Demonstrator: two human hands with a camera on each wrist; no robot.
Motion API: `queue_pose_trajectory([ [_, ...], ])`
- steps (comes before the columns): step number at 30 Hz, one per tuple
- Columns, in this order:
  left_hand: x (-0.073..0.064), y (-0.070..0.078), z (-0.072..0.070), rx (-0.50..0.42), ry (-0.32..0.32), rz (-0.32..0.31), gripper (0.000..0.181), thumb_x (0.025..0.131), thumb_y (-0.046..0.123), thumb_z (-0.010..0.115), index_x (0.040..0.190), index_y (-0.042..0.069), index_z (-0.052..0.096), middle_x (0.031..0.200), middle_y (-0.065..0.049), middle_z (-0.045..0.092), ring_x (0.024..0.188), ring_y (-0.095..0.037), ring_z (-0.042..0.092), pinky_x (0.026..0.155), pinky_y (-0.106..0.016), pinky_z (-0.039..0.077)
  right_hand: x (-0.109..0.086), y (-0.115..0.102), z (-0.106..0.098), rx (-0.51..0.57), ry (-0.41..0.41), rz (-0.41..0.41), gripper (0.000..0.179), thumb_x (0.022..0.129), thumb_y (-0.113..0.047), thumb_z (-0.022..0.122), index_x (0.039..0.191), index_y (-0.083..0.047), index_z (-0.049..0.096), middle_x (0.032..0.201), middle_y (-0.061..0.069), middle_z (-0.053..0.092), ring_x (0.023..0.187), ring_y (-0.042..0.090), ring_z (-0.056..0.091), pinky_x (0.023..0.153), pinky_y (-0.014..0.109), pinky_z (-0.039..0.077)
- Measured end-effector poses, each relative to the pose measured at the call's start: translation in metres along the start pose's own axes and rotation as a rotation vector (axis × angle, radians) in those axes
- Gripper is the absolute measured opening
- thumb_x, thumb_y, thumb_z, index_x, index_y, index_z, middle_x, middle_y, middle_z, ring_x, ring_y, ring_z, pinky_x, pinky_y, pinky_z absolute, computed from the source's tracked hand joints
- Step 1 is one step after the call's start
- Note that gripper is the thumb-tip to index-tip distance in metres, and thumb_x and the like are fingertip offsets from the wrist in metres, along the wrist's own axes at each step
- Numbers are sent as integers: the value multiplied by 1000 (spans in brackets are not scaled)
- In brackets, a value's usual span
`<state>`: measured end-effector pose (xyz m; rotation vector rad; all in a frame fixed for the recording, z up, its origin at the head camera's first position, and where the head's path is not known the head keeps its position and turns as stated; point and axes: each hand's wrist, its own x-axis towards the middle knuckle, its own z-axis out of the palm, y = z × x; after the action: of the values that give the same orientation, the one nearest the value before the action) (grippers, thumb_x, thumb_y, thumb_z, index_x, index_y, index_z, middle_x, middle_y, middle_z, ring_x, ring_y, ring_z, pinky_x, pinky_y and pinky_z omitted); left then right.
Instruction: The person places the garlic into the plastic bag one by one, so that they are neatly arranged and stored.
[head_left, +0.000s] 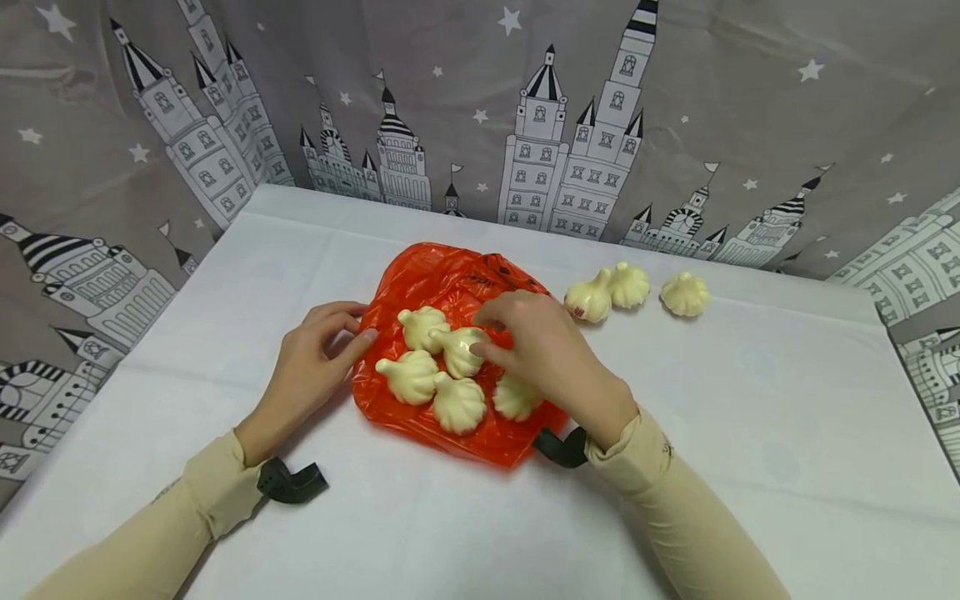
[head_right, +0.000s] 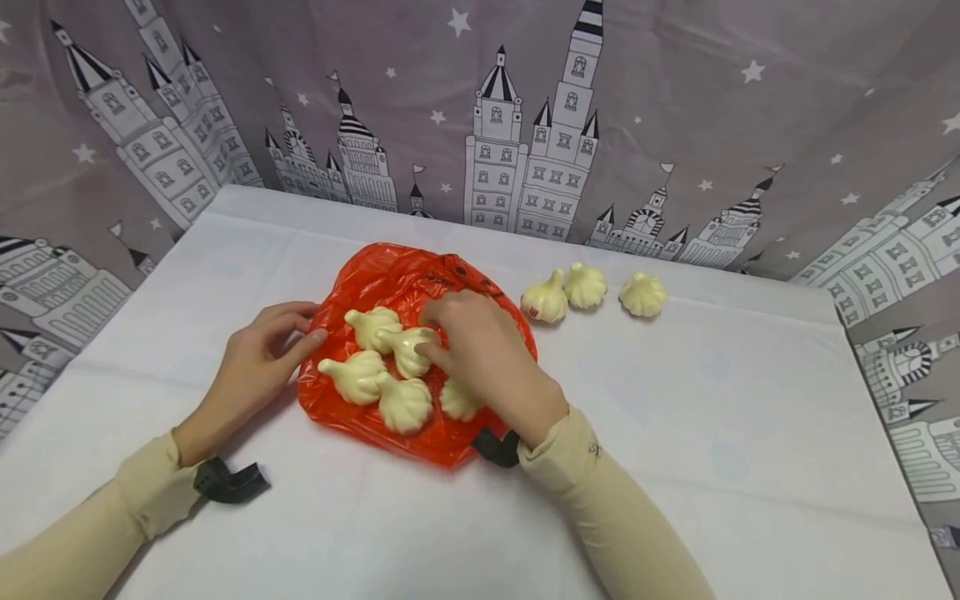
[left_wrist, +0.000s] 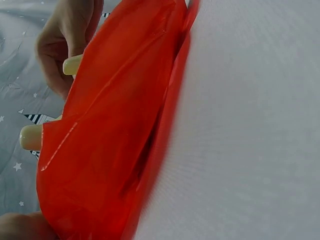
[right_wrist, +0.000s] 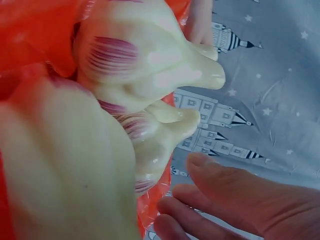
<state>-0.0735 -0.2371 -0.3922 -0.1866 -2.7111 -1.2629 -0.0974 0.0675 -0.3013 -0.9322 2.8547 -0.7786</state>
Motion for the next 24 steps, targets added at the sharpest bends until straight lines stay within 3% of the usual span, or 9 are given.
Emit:
queue_pose_trajectory([
  [8, -1, 0, -2, 1, 2, 11, 22, 102, 31, 71, 92, 12, 69, 138, -8, 66, 138, -29, 54, 111, -59, 50, -6, 11, -20, 78, 130, 59, 26, 91, -19, 84, 113, -7, 80, 107, 8, 80, 100, 24, 74, 91, 40, 58],
  [13, -2, -1, -3, -3, 7, 9, 22, 102, 32, 71, 92, 12, 69, 138, -7, 66, 137, -28, 55, 110, -57, 51, -6, 22, -26, 102, 168, 82, 21, 93, -17, 81, 112, -7, 80, 108, 10, 79, 98, 26, 72, 89, 42, 59],
  [24, -1, -1, -1, -13, 1, 4, 21, 102, 31, 71, 93, 12, 69, 138, -8, 65, 138, -29, 54, 112, -58, 50, -27, 73, -54, 54, 421, 190, 19, 93, -11, 80, 110, -3, 79, 99, 16, 79, 89, 32, 75, 82, 50, 63],
])
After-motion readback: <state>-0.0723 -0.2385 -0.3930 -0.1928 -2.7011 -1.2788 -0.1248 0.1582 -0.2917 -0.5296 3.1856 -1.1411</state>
